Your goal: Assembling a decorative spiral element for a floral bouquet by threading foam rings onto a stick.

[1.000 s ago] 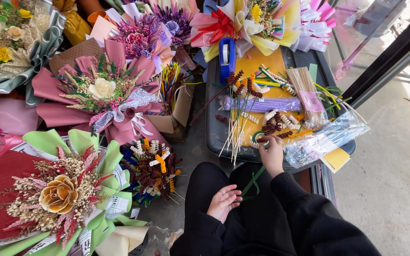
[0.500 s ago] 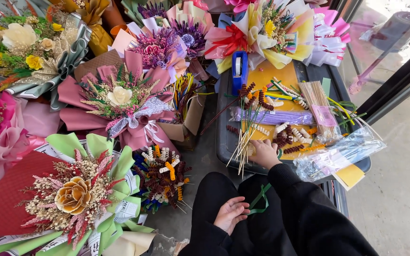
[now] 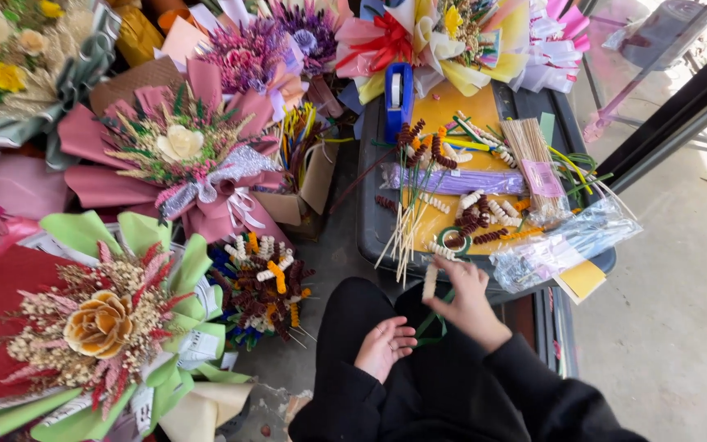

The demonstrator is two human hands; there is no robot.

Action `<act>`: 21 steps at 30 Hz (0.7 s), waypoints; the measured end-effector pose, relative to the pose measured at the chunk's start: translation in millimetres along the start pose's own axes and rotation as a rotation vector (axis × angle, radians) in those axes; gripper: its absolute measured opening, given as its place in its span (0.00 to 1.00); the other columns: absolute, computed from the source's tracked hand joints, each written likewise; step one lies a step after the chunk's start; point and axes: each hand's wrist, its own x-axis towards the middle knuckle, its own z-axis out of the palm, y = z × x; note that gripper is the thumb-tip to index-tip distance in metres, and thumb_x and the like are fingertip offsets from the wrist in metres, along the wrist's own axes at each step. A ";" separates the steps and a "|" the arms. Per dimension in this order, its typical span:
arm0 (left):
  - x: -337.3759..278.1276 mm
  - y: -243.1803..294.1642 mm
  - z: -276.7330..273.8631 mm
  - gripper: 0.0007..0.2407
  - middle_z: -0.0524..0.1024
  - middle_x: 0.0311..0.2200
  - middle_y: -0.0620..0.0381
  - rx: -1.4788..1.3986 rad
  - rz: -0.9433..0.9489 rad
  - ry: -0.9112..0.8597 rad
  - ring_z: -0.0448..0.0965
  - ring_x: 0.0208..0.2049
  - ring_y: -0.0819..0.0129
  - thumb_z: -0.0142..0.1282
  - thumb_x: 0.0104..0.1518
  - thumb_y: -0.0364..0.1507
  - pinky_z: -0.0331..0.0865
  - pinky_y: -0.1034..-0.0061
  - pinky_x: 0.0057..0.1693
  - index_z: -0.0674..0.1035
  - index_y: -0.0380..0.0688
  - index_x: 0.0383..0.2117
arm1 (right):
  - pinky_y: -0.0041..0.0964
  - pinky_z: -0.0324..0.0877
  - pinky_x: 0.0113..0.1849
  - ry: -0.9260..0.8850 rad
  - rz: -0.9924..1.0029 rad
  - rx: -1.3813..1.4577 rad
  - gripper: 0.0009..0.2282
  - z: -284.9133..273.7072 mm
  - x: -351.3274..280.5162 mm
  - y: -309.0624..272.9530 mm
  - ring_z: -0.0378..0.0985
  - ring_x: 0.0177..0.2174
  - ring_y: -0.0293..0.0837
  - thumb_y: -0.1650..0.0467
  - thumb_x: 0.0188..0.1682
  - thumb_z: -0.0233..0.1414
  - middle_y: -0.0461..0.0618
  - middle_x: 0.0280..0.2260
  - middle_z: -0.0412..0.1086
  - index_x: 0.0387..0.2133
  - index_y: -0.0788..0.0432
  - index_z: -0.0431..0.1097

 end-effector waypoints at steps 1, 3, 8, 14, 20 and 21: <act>-0.6 0.3 0.2 0.18 0.81 0.40 0.44 -0.012 -0.008 0.003 0.84 0.37 0.61 0.49 0.64 0.37 0.76 0.74 0.41 0.74 0.37 0.54 | 0.51 0.50 0.51 -0.013 0.004 -0.007 0.38 2.1 -17.7 -4.7 0.64 0.54 0.51 0.59 0.35 0.66 0.36 0.56 0.70 0.63 0.43 0.60; -4.5 1.4 -3.1 0.23 0.82 0.44 0.41 0.003 0.019 -0.139 0.85 0.42 0.56 0.41 0.67 0.42 0.76 0.72 0.45 0.74 0.36 0.57 | 0.48 0.49 0.54 -0.066 -0.107 0.072 0.35 8.3 -54.3 -16.5 0.64 0.54 0.47 0.58 0.39 0.64 0.41 0.53 0.68 0.63 0.44 0.60; -13.1 -4.9 -4.3 0.23 0.79 0.46 0.41 0.111 -0.036 -0.318 0.82 0.44 0.59 0.53 0.62 0.38 0.77 0.70 0.51 0.72 0.35 0.59 | 0.48 0.50 0.56 -0.124 -0.088 0.207 0.37 37.0 -100.8 -30.1 0.65 0.54 0.45 0.62 0.38 0.67 0.38 0.55 0.68 0.64 0.45 0.59; -0.5 -20.6 -17.9 0.16 0.77 0.33 0.56 0.205 -0.011 -0.228 0.75 0.30 0.74 0.60 0.60 0.25 0.72 0.83 0.40 0.78 0.40 0.55 | 0.42 0.60 0.53 -0.174 -0.050 0.423 0.38 39.2 -108.6 -33.8 0.65 0.56 0.45 0.63 0.40 0.67 0.49 0.62 0.60 0.65 0.51 0.56; -16.2 -7.9 4.5 0.19 0.83 0.45 0.54 0.387 0.076 -0.131 0.80 0.44 0.74 0.66 0.51 0.19 0.73 0.83 0.49 0.81 0.40 0.52 | 0.28 0.71 0.44 -0.215 0.232 0.959 0.19 35.2 -106.5 -20.0 0.75 0.38 0.34 0.69 0.52 0.54 0.44 0.41 0.73 0.57 0.57 0.69; -19.4 -3.3 8.6 0.20 0.83 0.45 0.54 0.418 0.107 -0.140 0.81 0.46 0.73 0.67 0.49 0.19 0.75 0.80 0.57 0.81 0.39 0.52 | 0.28 0.72 0.44 -0.191 0.220 1.003 0.16 35.6 -105.1 -21.4 0.76 0.38 0.35 0.70 0.52 0.56 0.44 0.37 0.74 0.54 0.58 0.72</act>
